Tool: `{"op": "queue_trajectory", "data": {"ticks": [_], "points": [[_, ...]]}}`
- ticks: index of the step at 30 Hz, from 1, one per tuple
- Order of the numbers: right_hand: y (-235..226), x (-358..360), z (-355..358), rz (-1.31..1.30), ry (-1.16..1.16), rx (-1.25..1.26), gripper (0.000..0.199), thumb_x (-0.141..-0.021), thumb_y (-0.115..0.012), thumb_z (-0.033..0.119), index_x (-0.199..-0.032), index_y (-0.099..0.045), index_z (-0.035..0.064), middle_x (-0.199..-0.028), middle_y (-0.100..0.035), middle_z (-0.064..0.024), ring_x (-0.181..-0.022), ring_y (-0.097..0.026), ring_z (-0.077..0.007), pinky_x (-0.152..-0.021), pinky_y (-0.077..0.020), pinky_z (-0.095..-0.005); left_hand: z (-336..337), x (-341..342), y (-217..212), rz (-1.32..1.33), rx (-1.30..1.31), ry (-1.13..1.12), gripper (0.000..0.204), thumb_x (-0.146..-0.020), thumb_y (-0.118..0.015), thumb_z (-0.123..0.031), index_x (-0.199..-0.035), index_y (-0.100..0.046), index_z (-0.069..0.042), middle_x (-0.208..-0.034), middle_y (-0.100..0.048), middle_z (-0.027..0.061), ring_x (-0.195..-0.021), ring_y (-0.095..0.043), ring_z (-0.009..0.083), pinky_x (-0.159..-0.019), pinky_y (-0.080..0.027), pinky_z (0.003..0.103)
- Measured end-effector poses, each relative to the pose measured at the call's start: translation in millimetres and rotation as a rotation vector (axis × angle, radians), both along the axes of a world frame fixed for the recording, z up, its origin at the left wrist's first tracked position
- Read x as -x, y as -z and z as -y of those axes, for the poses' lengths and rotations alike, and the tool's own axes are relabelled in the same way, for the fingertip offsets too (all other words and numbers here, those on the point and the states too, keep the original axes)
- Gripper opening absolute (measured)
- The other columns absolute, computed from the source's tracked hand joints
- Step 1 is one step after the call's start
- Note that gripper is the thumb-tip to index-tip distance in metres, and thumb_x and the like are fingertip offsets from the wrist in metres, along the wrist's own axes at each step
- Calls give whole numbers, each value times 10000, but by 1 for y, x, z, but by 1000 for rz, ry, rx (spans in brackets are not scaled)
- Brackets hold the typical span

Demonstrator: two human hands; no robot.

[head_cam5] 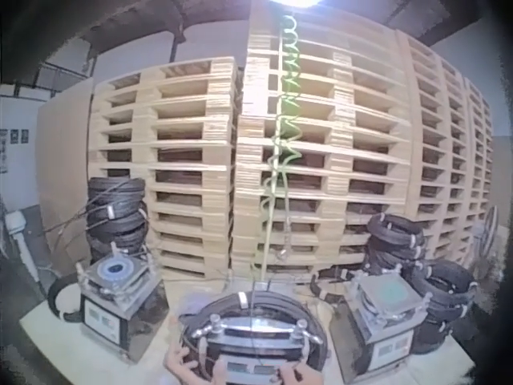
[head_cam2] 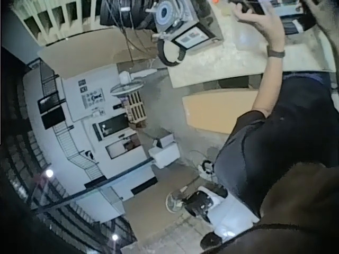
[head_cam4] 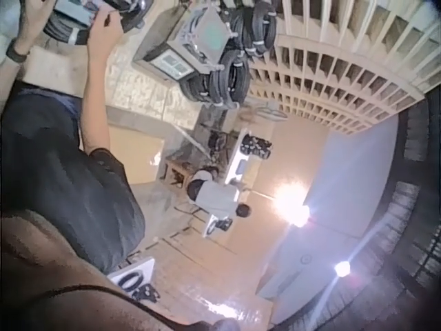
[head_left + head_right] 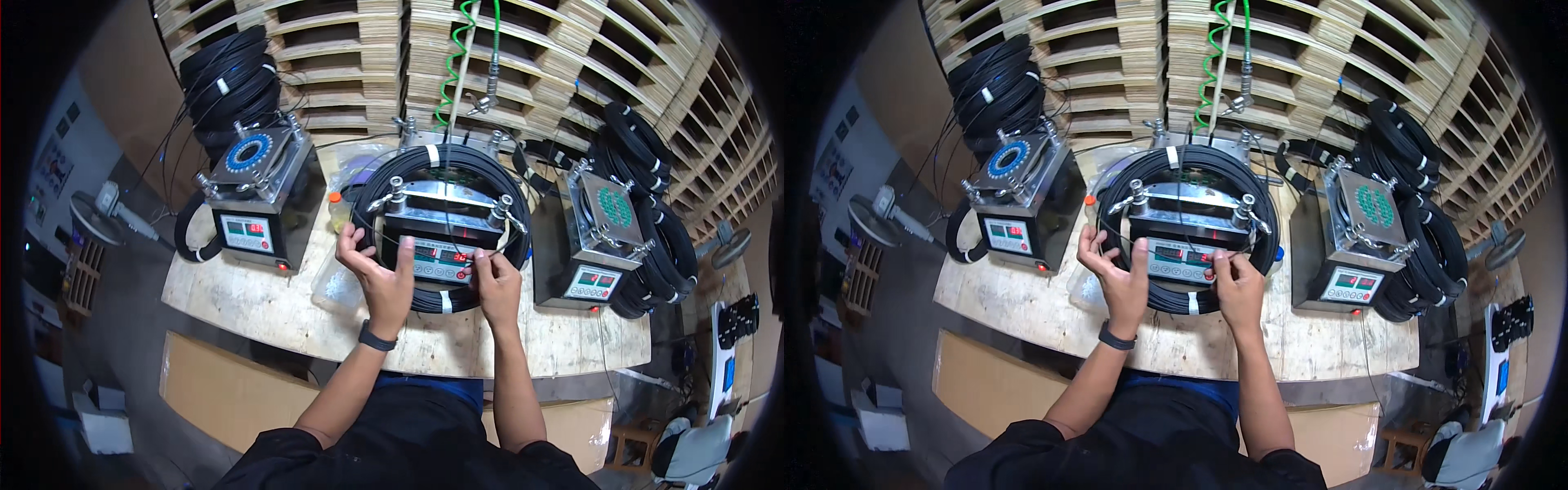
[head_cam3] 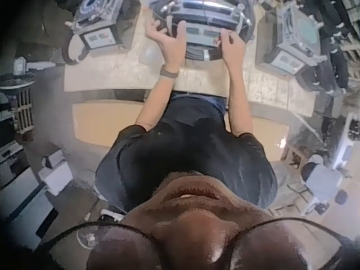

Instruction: Assembling and testing fiber optic or electrical cables using specialized machinery in a factory setting.

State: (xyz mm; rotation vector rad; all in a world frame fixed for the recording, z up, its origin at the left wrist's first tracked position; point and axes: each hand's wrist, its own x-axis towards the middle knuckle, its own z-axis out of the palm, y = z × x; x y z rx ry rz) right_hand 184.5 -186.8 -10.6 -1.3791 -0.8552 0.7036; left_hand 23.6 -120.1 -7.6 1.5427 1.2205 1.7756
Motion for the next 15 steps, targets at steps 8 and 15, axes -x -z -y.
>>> {"op": "queue_trajectory", "data": {"ticks": [8, 15], "points": [[0, 13, 5, -37, -32, -78, 207, -1030, -602, 184, -1116, -674, 10, -845, -682, -23, -639, -560, -42, -561, -432, -192, -13, -18, -25, -433, -136, -43, 326, -789, -808, -285, -956, -634, -66, -1369, -469, 182, -1280, -401, 376, -1099, -280, 499], [-5, -42, -5, 16, 372, -201, 437, -1020, -614, 167, -1372, -425, -11, -846, -664, -51, -674, -558, -54, -576, -428, -194, -37, -11, -18, -252, -134, -124, 171, -842, -732, -145, -875, -590, -56, -1277, -508, 167, -1211, -444, 358, -1075, -314, 480]]}}
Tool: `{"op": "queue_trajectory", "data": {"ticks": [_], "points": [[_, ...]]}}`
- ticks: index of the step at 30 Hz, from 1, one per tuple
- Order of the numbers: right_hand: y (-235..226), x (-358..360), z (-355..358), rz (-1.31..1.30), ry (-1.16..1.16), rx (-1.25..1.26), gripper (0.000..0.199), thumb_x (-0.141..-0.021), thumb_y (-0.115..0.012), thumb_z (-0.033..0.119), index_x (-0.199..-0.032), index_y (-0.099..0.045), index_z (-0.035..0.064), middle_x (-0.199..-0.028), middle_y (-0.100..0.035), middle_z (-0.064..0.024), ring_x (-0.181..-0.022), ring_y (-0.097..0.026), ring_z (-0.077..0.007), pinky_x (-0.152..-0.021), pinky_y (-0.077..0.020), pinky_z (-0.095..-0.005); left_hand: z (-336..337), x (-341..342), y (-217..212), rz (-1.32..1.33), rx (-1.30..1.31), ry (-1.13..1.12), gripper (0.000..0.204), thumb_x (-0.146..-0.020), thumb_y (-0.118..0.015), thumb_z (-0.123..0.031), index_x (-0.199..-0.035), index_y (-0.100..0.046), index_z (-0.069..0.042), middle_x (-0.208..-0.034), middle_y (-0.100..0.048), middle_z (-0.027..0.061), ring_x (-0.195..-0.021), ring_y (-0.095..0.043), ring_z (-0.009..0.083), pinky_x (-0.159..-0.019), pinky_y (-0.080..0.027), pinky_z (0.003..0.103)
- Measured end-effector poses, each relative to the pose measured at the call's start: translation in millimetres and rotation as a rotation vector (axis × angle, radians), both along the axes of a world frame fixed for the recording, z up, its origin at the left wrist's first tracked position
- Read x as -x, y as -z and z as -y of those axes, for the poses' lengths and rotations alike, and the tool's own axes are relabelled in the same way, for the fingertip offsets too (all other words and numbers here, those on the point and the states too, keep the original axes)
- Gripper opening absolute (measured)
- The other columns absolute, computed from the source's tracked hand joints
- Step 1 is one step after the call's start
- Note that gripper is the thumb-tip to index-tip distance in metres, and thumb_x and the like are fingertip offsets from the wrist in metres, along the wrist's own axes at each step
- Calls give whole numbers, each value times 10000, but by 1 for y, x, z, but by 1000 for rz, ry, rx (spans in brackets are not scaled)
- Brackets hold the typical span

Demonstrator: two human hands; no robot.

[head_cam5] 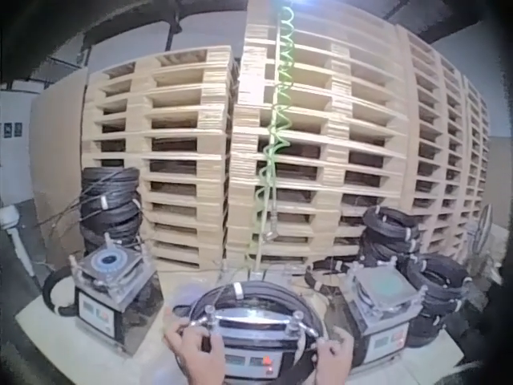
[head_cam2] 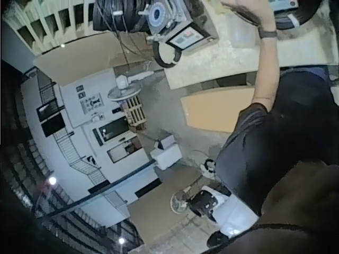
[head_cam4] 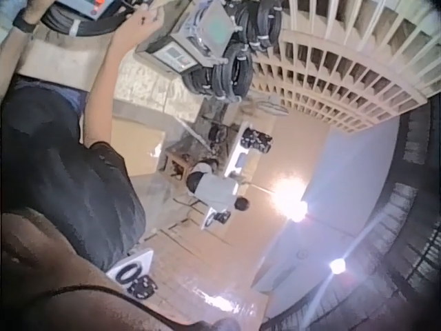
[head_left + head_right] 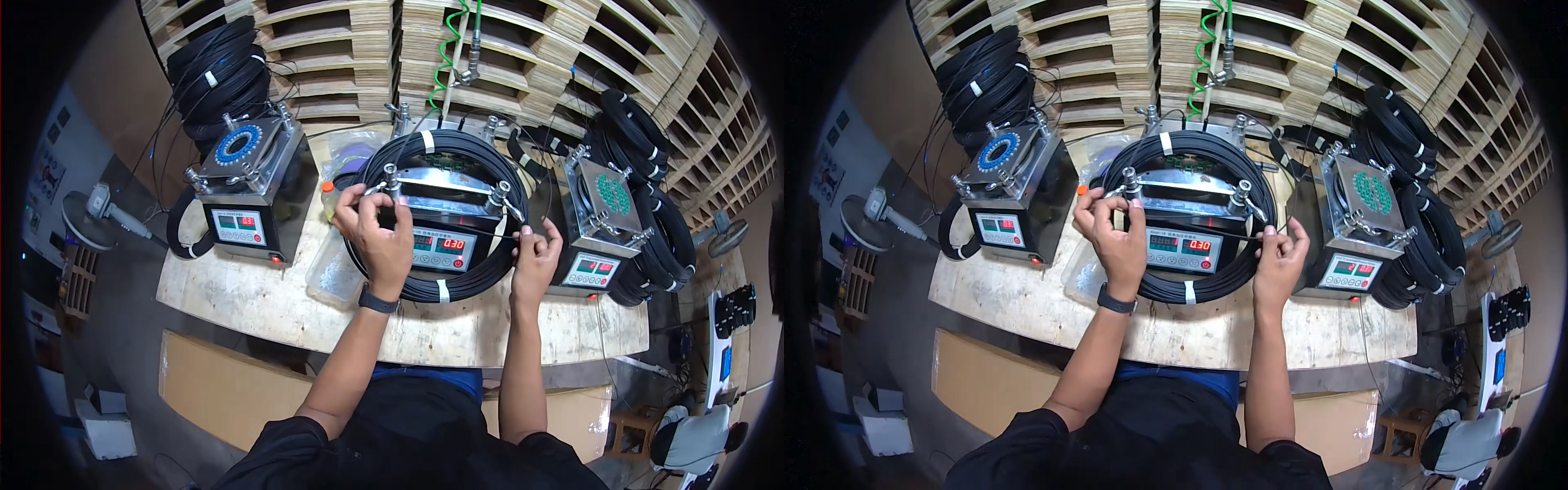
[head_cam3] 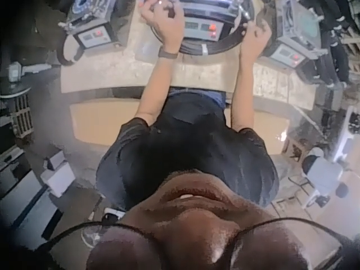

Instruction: Assembling and testing fiber optic or electrical cables using specialized machinery in a factory setting.

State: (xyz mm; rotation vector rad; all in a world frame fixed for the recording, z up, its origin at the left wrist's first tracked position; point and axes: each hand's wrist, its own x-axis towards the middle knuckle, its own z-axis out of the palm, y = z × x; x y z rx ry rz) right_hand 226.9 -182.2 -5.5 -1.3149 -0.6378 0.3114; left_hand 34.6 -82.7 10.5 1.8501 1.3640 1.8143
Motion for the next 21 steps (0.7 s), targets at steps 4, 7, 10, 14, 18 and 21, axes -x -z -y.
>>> {"op": "queue_trajectory", "data": {"ticks": [4, 7, 10, 14, 18, 21], "points": [[-5, 3, 1, 232, 27, 163, 433, -982, -676, 170, -1337, -506, -11, -775, -574, 8, -664, -482, -43, -623, -399, -182, -14, 9, 18, 150, -48, -45, 159, -871, -707, -100, -890, -563, -35, -1269, -510, 184, -1221, -463, 353, -1069, -351, 473], [-3, 7, 3, 252, 30, 195, 469, -934, -727, 151, -1332, -531, 0, -773, -507, 35, -652, -412, -53, -622, -381, -190, -15, 12, 21, 191, -66, 44, 175, -872, -693, -80, -885, -528, -25, -1196, -578, 190, -1137, -553, 336, -1031, -411, 451], [-6, 15, 3, 342, 53, 242, 560, -885, -769, 139, -1372, -519, 19, -851, -482, 17, -682, -392, -80, -640, -394, -220, -23, 20, 30, 242, -59, 82, 169, -867, -683, -64, -883, -520, -22, -1140, -615, 190, -1076, -586, 340, -1002, -436, 450], [-8, 18, -1, 443, 86, 259, 603, -872, -759, 130, -1410, -503, 35, -960, -486, -21, -745, -410, -118, -695, -419, -249, -24, 21, 16, 259, 36, 57, 213, -836, -674, -35, -978, -516, -22, -1129, -639, 168, -1071, -606, 328, -990, -451, 433], [-15, 18, -4, 386, 39, 177, 519, -907, -635, 42, -1409, -508, 26, -1044, -486, -58, -820, -453, -135, -739, -448, -263, -30, 22, 23, 13, -144, -66, 256, -860, -625, -13, -1101, -542, 3, -1110, -675, 154, -1116, -633, 311, -1038, -458, 402], [-16, 14, -2, 449, 5, 162, 415, -926, -606, 20, -1340, -572, 11, -1037, -504, -67, -819, -473, -114, -730, -452, -239, -34, 20, 30, 93, -139, 26, 244, -879, -577, -5, -1118, -534, 19, -1215, -658, 200, -1158, -633, 335, -1042, -467, 410]]}}
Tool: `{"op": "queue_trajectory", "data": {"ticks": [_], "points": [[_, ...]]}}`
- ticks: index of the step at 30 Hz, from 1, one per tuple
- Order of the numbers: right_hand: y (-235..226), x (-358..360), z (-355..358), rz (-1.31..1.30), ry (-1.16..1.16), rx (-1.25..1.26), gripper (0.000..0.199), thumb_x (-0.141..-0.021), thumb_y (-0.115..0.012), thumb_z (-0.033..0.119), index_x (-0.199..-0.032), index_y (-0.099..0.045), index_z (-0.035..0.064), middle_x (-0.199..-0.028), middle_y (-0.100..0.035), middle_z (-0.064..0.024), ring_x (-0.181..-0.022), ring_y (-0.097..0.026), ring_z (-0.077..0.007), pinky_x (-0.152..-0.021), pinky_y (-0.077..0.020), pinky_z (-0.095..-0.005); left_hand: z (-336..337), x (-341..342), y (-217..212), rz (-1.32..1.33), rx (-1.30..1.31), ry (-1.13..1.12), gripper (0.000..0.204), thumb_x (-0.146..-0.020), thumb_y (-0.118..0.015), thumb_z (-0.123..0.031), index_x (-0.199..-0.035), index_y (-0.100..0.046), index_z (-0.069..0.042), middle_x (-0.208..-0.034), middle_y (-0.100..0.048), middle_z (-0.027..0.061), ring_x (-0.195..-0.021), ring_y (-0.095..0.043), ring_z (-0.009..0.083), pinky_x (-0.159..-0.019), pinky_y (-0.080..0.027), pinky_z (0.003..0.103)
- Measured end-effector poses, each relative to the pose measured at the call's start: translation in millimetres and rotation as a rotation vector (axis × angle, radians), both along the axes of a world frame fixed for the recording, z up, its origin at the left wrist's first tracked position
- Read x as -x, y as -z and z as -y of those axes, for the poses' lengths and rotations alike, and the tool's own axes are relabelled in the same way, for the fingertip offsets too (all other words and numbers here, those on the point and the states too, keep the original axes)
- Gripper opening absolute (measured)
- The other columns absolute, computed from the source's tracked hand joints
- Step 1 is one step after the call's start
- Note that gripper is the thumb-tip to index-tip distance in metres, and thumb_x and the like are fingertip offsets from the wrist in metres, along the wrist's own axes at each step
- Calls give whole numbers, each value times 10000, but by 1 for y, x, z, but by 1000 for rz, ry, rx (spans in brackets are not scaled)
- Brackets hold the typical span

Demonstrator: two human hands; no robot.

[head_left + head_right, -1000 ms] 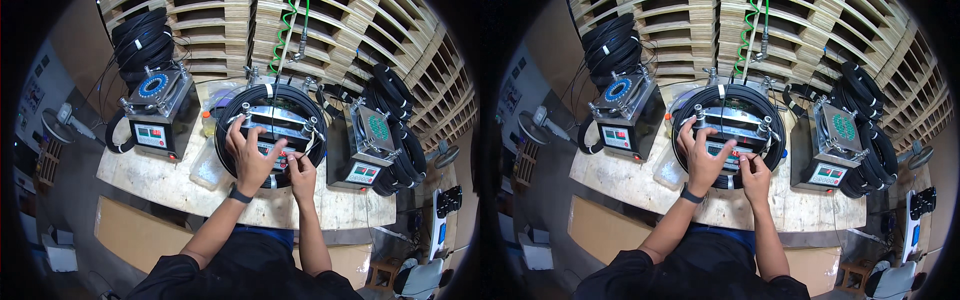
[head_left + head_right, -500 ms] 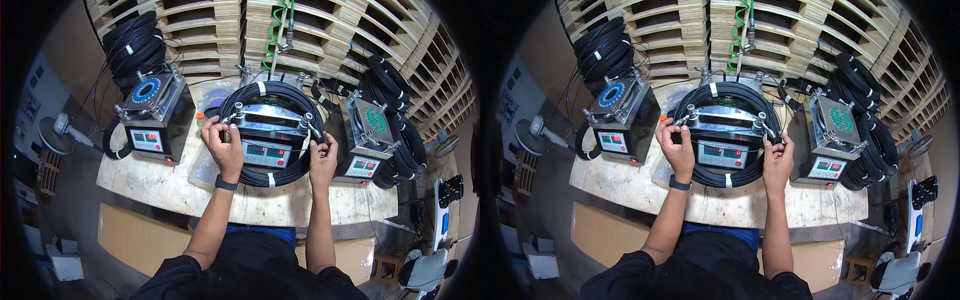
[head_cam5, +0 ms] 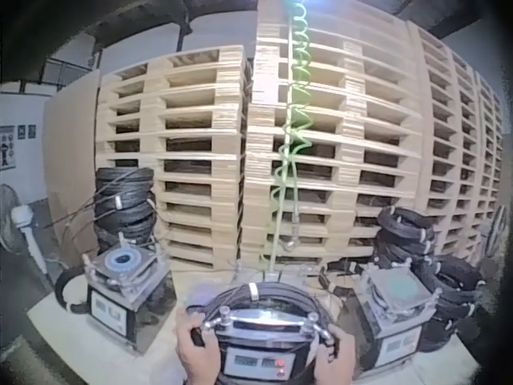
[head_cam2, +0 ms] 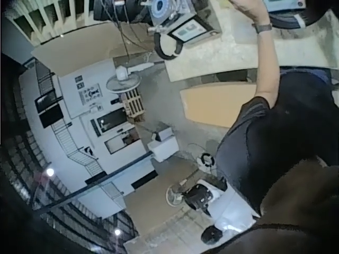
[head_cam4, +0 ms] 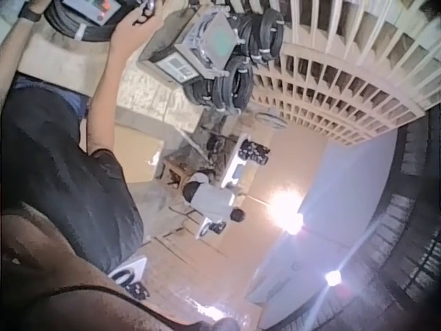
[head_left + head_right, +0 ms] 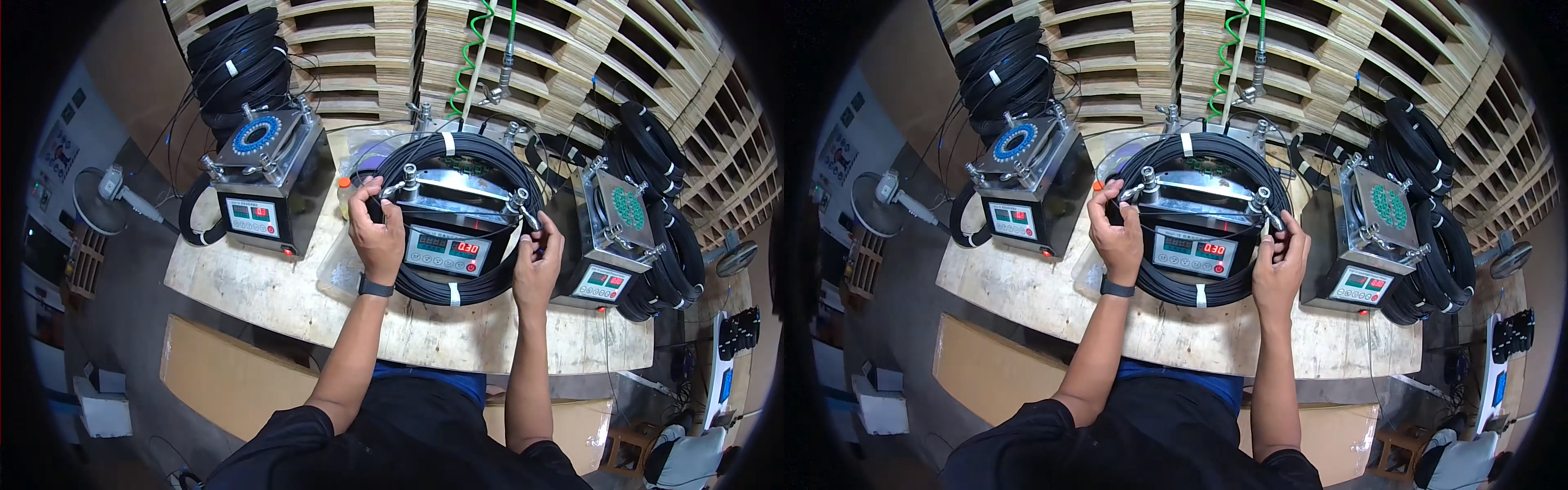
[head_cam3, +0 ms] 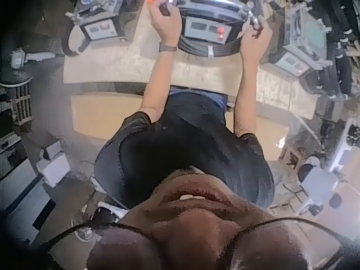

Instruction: Assembling and testing fiber optic or electrical cables using specialized machinery in a factory setting.

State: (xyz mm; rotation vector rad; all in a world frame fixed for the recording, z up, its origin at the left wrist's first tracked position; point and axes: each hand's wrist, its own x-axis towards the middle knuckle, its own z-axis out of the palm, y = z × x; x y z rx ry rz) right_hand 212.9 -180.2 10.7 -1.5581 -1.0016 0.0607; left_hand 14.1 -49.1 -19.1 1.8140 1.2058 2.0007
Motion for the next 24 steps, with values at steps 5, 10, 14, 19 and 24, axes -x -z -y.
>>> {"op": "queue_trajectory", "data": {"ticks": [5, 10, 14, 19, 24], "points": [[1, -4, 2, -61, -46, 21, 393, -941, -628, 53, -1329, -580, 12, -1033, -521, -55, -769, -460, -97, -721, -447, -235, -2, 0, 5, 94, 81, 85, 221, -907, -526, 13, -1127, -516, 27, -1382, -587, 259, -1185, -635, 301, -1011, -479, 364], [6, -6, -1, -58, -29, 1, 374, -948, -637, 73, -1315, -595, 15, -1035, -529, -49, -754, -446, -86, -700, -432, -225, -3, 2, 3, 331, 151, 305, 174, -919, -541, 51, -1090, -512, 35, -1442, -525, 285, -1185, -595, 200, -972, -461, 292], [3, -5, -2, -48, -18, 24, 358, -950, -646, 83, -1299, -608, 15, -1028, -533, -41, -743, -440, -79, -691, -425, -217, -8, 10, 16, 342, 211, 255, 131, -890, -615, -5, -994, -557, 50, -1427, -517, 341, -1357, -526, 336, -1061, -425, 350], [10, -9, -2, -93, -26, 11, 361, -947, -656, 87, -1297, -609, 11, -1014, -544, -38, -738, -443, -74, -670, -419, -214, 2, 12, 8, 221, 193, 256, 136, -905, -608, -15, -1013, -578, 62, -1403, -561, 298, -1373, -510, 359, -1091, -403, 364], [9, -12, -4, -58, 19, 18, 340, -946, -655, 79, -1277, -623, 8, -975, -562, -22, -715, -440, -66, -658, -416, -202, -4, 25, -1, 121, 164, 381, 113, -920, -580, -5, -1005, -612, 62, -1412, -579, 241, -1399, -480, 359, -1141, -353, 397]]}}
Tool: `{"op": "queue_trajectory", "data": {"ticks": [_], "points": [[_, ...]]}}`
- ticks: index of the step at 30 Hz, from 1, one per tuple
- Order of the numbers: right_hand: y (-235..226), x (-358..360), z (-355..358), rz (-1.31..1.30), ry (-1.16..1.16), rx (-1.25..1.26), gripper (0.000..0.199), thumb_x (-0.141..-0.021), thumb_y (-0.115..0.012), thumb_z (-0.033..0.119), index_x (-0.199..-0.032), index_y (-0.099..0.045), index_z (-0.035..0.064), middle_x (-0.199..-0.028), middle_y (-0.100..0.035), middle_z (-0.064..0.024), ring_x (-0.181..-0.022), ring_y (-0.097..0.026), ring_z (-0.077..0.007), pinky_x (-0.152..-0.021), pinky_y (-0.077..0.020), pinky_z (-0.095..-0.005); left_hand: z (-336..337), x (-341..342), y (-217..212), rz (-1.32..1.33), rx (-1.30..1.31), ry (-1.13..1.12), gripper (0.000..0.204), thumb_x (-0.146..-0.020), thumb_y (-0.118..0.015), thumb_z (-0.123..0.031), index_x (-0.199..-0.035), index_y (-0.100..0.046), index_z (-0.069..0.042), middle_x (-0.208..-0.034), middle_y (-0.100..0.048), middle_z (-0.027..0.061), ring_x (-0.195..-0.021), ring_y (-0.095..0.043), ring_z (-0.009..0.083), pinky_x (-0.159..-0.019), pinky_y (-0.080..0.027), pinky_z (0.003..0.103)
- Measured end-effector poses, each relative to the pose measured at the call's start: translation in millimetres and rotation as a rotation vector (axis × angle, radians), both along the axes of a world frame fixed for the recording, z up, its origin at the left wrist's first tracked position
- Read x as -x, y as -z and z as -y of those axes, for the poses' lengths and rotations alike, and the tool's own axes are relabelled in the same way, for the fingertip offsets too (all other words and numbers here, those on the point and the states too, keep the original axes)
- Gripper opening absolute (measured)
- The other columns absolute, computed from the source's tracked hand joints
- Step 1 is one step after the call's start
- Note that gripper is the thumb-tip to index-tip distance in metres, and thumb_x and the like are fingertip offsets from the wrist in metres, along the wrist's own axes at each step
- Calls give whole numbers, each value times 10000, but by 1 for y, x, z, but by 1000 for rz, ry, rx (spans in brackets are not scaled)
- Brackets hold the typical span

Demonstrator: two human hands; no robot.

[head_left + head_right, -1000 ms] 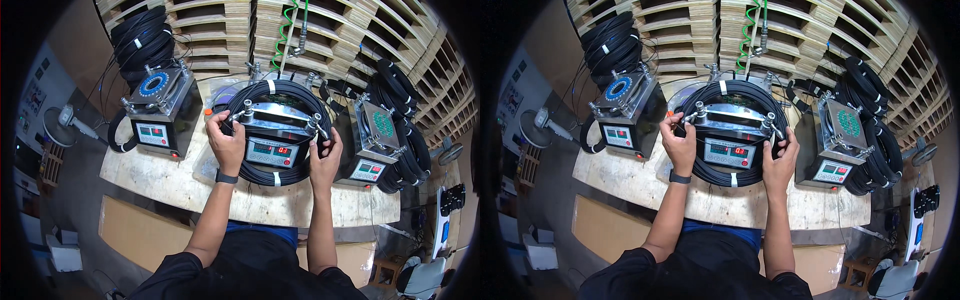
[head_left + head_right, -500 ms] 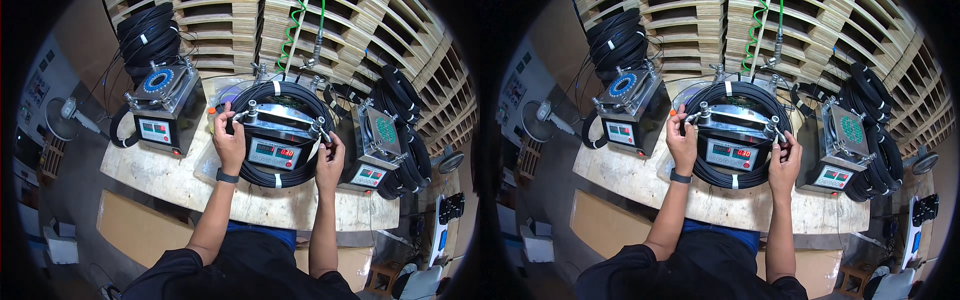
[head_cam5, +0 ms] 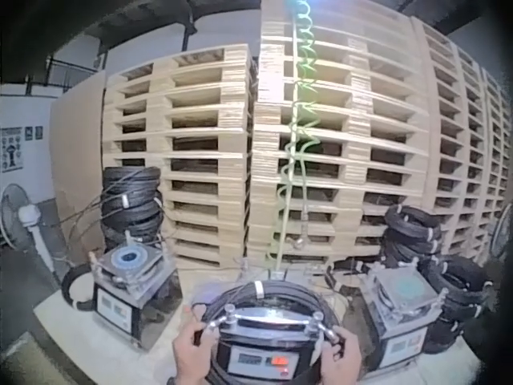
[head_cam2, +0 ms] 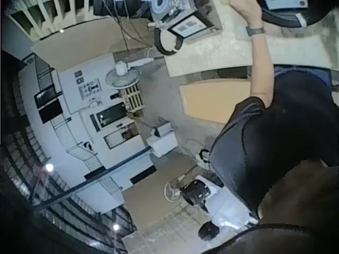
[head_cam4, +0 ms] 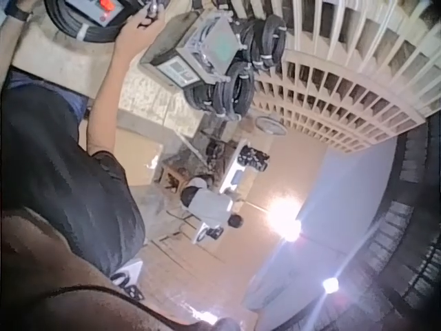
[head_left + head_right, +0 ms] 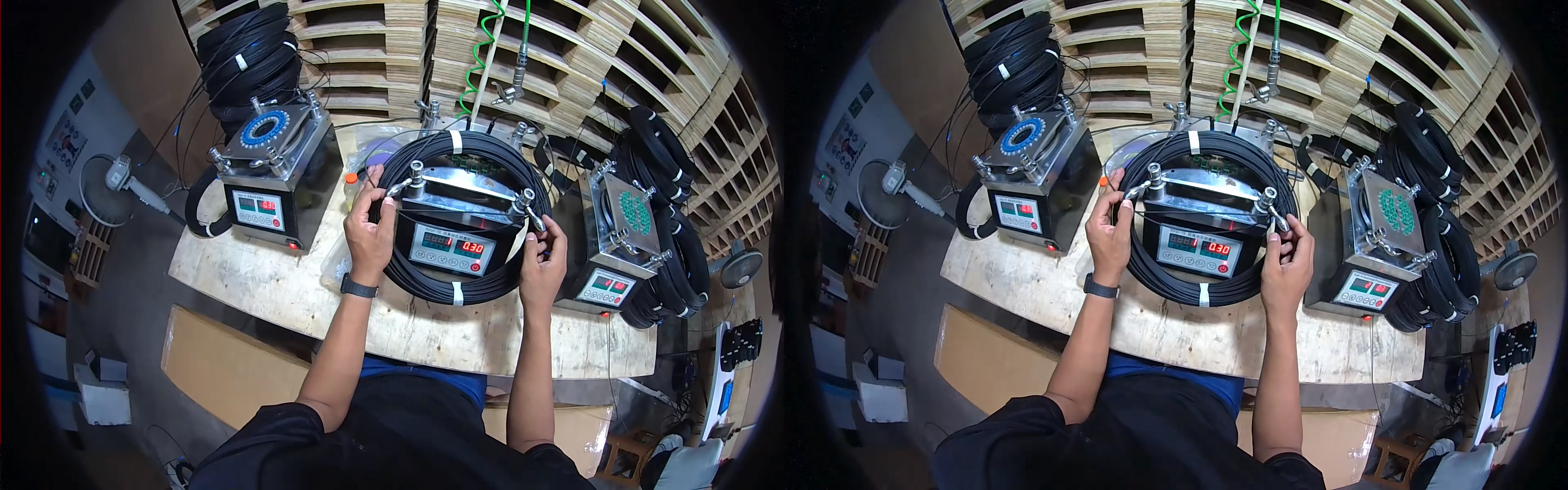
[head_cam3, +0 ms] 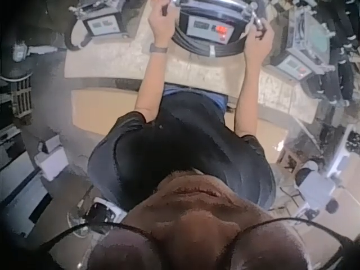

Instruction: Assembling and testing fiber optic or electrical cables using specialized machinery in a factory setting.

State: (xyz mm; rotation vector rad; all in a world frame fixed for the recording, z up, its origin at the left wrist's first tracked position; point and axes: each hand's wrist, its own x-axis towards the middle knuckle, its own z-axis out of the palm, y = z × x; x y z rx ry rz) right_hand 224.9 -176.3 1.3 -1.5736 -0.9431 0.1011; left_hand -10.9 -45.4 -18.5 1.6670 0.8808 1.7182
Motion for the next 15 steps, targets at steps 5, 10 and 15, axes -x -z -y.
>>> {"op": "queue_trajectory", "data": {"ticks": [5, 10, 15], "points": [[6, -1, -1, 8, 8, -37, 318, -954, -653, 83, -1260, -631, 1, -955, -586, -19, -717, -457, -56, -638, -406, -196, -2, 0, -3, -178, -130, 8, 267, -919, -580, -18, -1183, -611, 11, -1405, -572, 225, -1385, -470, 367, -1194, -282, 451], [3, 1, 3, -21, -17, -31, 318, -954, -664, 100, -1257, -632, 9, -951, -596, -8, -730, -470, -52, -632, -404, -199, -5, -2, -7, -262, -17, -88, 900, -838, -755, -93, -1549, -208, -4, -1556, -299, 261, -1464, -291, 403, -1209, -245, 489], [-14, -3, 1, -53, -42, -9, 356, -943, -696, 151, -1267, -628, 20, -893, -551, 6, -724, -453, -61, -645, -407, -210, 12, -8, -21, -571, -148, -281, 1173, -750, -882, -276, -1591, -102, -29, -1596, -155, 312, -1503, -138, 463, -1223, -178, 539]]}}
